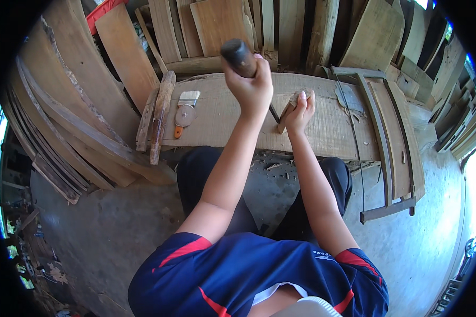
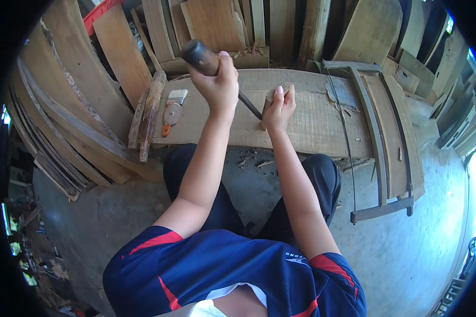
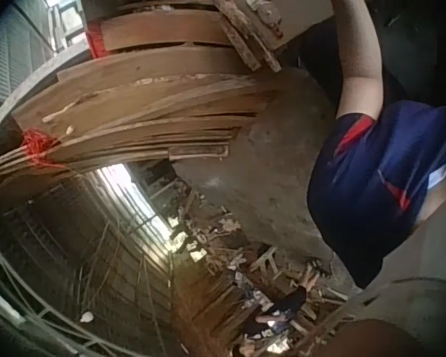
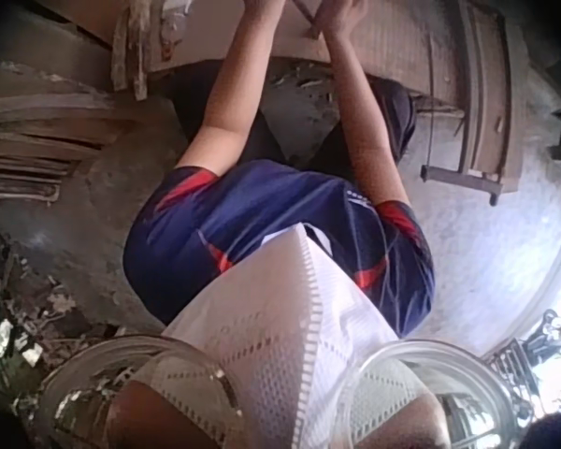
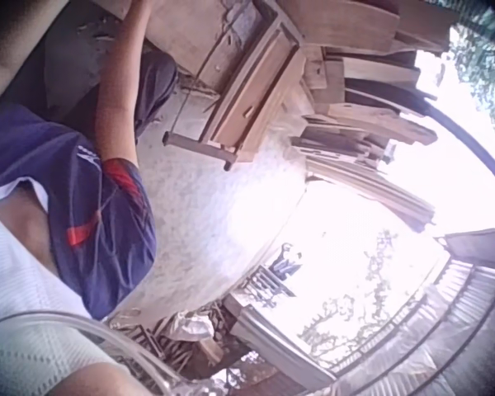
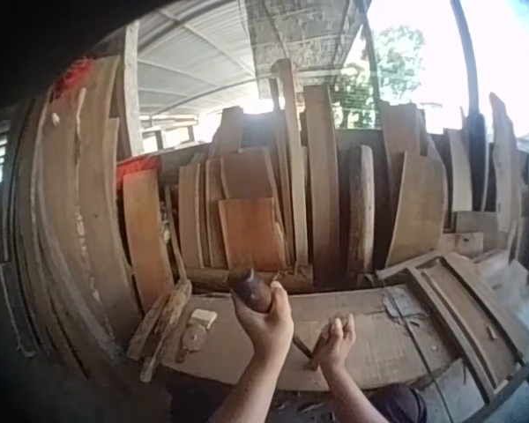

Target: The person sands a piece of wood with sandpaper, sweeps away wood dust with a brush, carves the wood using a chisel and a wooden mallet, and then sands and brushes the wood piece again.

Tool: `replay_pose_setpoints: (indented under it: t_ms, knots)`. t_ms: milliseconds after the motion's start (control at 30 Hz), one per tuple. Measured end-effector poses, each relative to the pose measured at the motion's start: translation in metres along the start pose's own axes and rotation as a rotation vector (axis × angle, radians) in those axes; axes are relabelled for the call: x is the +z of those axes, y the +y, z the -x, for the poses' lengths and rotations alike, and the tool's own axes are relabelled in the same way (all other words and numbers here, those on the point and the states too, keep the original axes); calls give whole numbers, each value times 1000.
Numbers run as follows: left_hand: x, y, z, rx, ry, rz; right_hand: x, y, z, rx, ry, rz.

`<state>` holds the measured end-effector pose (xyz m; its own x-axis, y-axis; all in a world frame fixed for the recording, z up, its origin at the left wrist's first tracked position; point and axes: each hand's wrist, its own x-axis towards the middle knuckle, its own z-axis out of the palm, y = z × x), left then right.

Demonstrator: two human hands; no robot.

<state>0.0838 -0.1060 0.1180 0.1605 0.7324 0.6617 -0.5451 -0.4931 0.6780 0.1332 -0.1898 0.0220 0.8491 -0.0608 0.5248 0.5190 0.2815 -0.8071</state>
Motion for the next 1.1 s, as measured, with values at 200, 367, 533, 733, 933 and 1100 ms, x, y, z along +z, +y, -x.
replay_pose_setpoints:
  t_ms: [200, 367, 533, 733, 933, 1100]
  knots:
    - [17, 23, 8, -112, -44, 105, -2, -3, -1, -18, 40, 21]
    - [24, 28, 18, 64, -89, 73, -2, 0, 3, 0, 42, 16]
    - [21, 20, 8, 60, -89, 44, 2, -5, 0, -37, 54, 54]
    - [19, 18, 16, -52, -215, 120, -4, 4, -1, -75, 64, 79]
    - [8, 1, 21, 76, 62, -47, 2, -5, 5, -77, 75, 95]
    - [16, 9, 32, 60, -116, -71, 0, -6, 2, -4, 70, 56]
